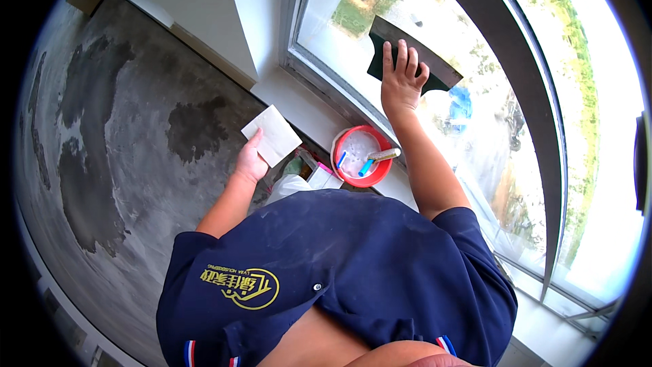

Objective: The person cleans a large window using a cloth, sponge, and squeegee. They wipe the window frame and glass, dip tools in a bucket, and use a ladder to reach higher sections.

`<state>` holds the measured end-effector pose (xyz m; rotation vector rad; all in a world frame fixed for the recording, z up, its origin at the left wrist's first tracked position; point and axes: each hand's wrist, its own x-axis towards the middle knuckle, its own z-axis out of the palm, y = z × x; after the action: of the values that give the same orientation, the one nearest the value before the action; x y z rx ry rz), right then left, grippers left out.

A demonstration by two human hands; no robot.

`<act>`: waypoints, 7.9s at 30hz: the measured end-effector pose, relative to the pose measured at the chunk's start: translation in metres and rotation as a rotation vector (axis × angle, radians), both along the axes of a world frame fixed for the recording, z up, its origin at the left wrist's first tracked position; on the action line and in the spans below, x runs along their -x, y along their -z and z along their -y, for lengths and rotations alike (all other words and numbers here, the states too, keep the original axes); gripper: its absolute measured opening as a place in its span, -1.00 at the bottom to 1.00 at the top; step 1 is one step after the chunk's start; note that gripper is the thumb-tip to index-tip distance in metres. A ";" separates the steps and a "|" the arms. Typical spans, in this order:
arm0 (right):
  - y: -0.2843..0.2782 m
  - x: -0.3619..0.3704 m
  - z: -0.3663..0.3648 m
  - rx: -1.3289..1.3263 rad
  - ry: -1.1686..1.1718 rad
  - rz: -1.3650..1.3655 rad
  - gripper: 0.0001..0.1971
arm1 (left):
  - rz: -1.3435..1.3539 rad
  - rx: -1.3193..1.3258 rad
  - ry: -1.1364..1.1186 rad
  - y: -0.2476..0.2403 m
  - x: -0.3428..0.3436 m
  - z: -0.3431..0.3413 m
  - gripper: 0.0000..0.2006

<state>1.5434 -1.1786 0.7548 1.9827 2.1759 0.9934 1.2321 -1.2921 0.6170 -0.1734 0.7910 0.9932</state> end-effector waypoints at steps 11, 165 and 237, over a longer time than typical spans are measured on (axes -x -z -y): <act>-0.002 0.071 -0.083 -0.078 -0.077 -0.031 -0.40 | -0.071 0.041 -0.146 0.011 0.033 0.011 -0.59; 0.267 -0.172 0.130 0.419 0.084 -0.703 -0.50 | -0.100 0.317 -0.001 0.141 -0.090 0.052 -0.61; 0.153 -0.308 0.278 -2.009 0.503 -2.359 -0.70 | -0.561 -0.046 1.000 -0.036 -0.232 -0.019 -0.50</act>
<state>1.8510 -1.4565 0.6022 -0.7584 0.6096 0.0699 1.4642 -1.2727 0.6529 0.5300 1.1832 0.0850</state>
